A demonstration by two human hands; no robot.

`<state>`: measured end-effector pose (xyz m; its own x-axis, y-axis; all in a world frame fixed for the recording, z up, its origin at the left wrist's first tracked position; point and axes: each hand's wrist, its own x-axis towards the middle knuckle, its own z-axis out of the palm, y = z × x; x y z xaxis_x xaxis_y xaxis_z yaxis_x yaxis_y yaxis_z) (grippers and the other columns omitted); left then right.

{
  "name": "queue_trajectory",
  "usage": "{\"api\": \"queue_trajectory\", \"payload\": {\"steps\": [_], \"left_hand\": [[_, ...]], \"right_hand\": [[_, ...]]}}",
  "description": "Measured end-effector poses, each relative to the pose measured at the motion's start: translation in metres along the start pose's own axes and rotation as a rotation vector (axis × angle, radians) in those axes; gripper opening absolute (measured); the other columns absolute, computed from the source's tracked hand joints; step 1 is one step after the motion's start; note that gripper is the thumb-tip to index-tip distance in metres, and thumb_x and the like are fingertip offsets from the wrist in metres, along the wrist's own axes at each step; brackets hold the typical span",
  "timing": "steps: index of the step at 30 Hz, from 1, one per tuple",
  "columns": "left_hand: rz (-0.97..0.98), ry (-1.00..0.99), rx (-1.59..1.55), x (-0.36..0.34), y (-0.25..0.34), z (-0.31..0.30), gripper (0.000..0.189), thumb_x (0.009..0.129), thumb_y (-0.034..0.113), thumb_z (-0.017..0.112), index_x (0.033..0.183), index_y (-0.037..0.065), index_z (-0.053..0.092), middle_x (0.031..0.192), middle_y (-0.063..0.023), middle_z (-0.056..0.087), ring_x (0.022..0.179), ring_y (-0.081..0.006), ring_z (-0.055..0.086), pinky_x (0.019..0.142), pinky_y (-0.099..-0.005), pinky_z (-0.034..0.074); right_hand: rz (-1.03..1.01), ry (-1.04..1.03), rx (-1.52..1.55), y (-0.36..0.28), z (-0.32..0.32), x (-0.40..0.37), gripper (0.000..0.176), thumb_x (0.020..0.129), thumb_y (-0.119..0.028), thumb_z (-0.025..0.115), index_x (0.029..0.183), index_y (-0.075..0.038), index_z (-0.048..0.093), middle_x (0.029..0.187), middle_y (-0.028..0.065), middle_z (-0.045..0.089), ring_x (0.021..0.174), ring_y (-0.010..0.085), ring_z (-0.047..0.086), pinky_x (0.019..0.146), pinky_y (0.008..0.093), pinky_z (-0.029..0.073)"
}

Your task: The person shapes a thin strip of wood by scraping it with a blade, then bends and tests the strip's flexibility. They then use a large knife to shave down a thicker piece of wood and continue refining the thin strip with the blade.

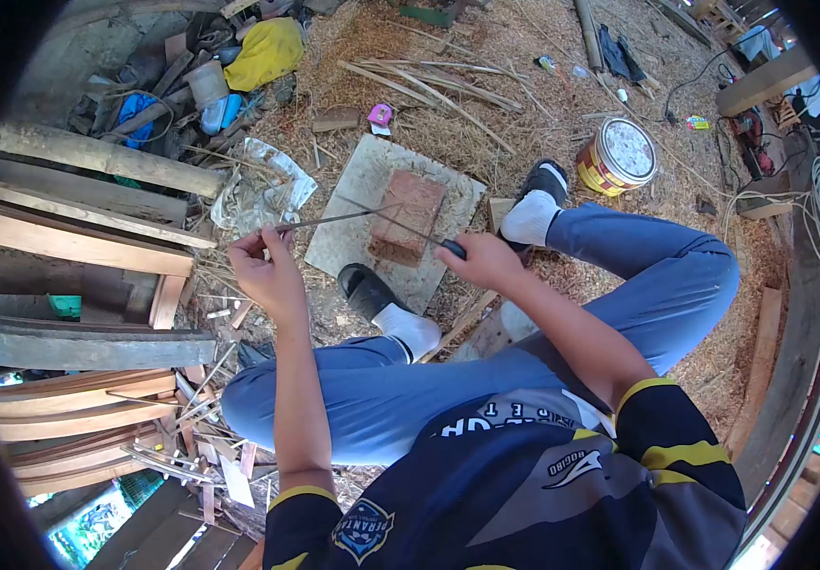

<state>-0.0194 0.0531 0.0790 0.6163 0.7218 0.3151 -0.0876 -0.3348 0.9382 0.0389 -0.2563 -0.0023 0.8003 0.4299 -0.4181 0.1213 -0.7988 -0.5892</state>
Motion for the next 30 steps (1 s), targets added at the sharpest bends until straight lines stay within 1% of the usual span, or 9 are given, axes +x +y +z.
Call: {"api": "queue_trajectory", "payload": {"steps": [2, 5, 11, 14, 17, 20, 23, 29, 30], "left_hand": [[-0.012, -0.008, 0.003, -0.001, 0.004, 0.001, 0.019, 0.104, 0.005, 0.063, 0.106, -0.007, 0.049, 0.102, -0.0187, 0.065, 0.093, -0.0204, 0.071, 0.081, -0.0328, 0.069], [-0.008, -0.013, 0.001, -0.002, -0.001, -0.006, 0.018, 0.104, 0.004, 0.063, 0.106, -0.007, 0.049, 0.103, -0.0179, 0.064, 0.094, -0.0201, 0.071, 0.082, -0.0325, 0.068], [-0.023, -0.017, -0.007, -0.003, -0.001, -0.006, 0.017, 0.104, 0.002, 0.063, 0.106, -0.007, 0.049, 0.104, -0.0171, 0.061, 0.095, -0.0197, 0.070, 0.081, -0.0322, 0.068], [-0.017, -0.017, 0.011, -0.001, -0.004, -0.010, 0.017, 0.104, 0.003, 0.063, 0.106, -0.007, 0.049, 0.104, -0.0172, 0.062, 0.095, -0.0201, 0.070, 0.082, -0.0316, 0.068], [-0.015, -0.026, -0.010, 0.001, -0.003, -0.006, 0.018, 0.104, 0.003, 0.063, 0.106, -0.007, 0.049, 0.104, -0.0176, 0.062, 0.096, -0.0203, 0.071, 0.082, -0.0310, 0.068], [-0.014, -0.039, -0.006, -0.004, 0.002, -0.004, 0.017, 0.104, 0.003, 0.063, 0.106, -0.007, 0.049, 0.104, -0.0182, 0.064, 0.096, -0.0203, 0.071, 0.082, -0.0312, 0.068], [0.000, -0.033, 0.006, -0.003, 0.003, -0.007, 0.017, 0.104, 0.003, 0.063, 0.106, -0.007, 0.049, 0.103, -0.0187, 0.065, 0.095, -0.0202, 0.071, 0.082, -0.0313, 0.067], [0.000, -0.023, -0.001, -0.005, -0.002, -0.004, 0.018, 0.104, 0.003, 0.063, 0.106, -0.007, 0.049, 0.103, -0.0180, 0.064, 0.093, -0.0200, 0.071, 0.082, -0.0319, 0.068], [-0.003, -0.023, 0.002, -0.005, -0.001, -0.005, 0.018, 0.104, 0.003, 0.064, 0.106, -0.007, 0.049, 0.103, -0.0179, 0.063, 0.093, -0.0200, 0.071, 0.081, -0.0323, 0.068]], "right_hand": [[-0.061, 0.006, 0.060, -0.014, 0.002, -0.007, 0.066, 0.097, -0.063, 0.056, 0.097, -0.001, 0.077, 0.093, 0.0249, 0.075, 0.094, 0.0433, 0.073, 0.084, 0.0531, 0.058], [0.049, 0.036, -0.033, 0.014, 0.026, 0.015, 0.064, 0.097, -0.063, 0.056, 0.096, -0.002, 0.076, 0.091, 0.0247, 0.074, 0.091, 0.0436, 0.073, 0.083, 0.0534, 0.057], [-0.071, 0.017, -0.010, 0.006, 0.009, 0.003, 0.066, 0.096, -0.063, 0.057, 0.093, 0.000, 0.075, 0.090, 0.0246, 0.074, 0.089, 0.0438, 0.073, 0.082, 0.0534, 0.057], [0.065, -0.012, 0.013, 0.025, 0.024, 0.015, 0.066, 0.096, -0.063, 0.057, 0.094, 0.000, 0.075, 0.090, 0.0248, 0.074, 0.088, 0.0443, 0.073, 0.081, 0.0532, 0.058], [0.028, 0.047, -0.036, 0.026, 0.019, 0.019, 0.066, 0.096, -0.064, 0.058, 0.096, 0.000, 0.075, 0.090, 0.0252, 0.074, 0.088, 0.0443, 0.073, 0.082, 0.0534, 0.057], [-0.047, 0.011, 0.001, 0.011, 0.008, 0.001, 0.065, 0.096, -0.064, 0.057, 0.096, -0.001, 0.075, 0.091, 0.0251, 0.074, 0.091, 0.0439, 0.073, 0.083, 0.0533, 0.057], [0.079, 0.041, -0.045, 0.032, 0.024, 0.020, 0.064, 0.096, -0.063, 0.057, 0.096, -0.002, 0.075, 0.091, 0.0247, 0.074, 0.092, 0.0435, 0.073, 0.083, 0.0534, 0.057], [0.004, -0.032, 0.028, 0.023, 0.005, 0.004, 0.067, 0.095, -0.064, 0.056, 0.094, -0.001, 0.076, 0.090, 0.0252, 0.074, 0.090, 0.0428, 0.073, 0.083, 0.0528, 0.056], [0.035, -0.045, 0.055, 0.030, 0.010, 0.007, 0.067, 0.096, -0.064, 0.056, 0.095, -0.001, 0.076, 0.090, 0.0253, 0.074, 0.090, 0.0426, 0.073, 0.083, 0.0527, 0.056]]}}
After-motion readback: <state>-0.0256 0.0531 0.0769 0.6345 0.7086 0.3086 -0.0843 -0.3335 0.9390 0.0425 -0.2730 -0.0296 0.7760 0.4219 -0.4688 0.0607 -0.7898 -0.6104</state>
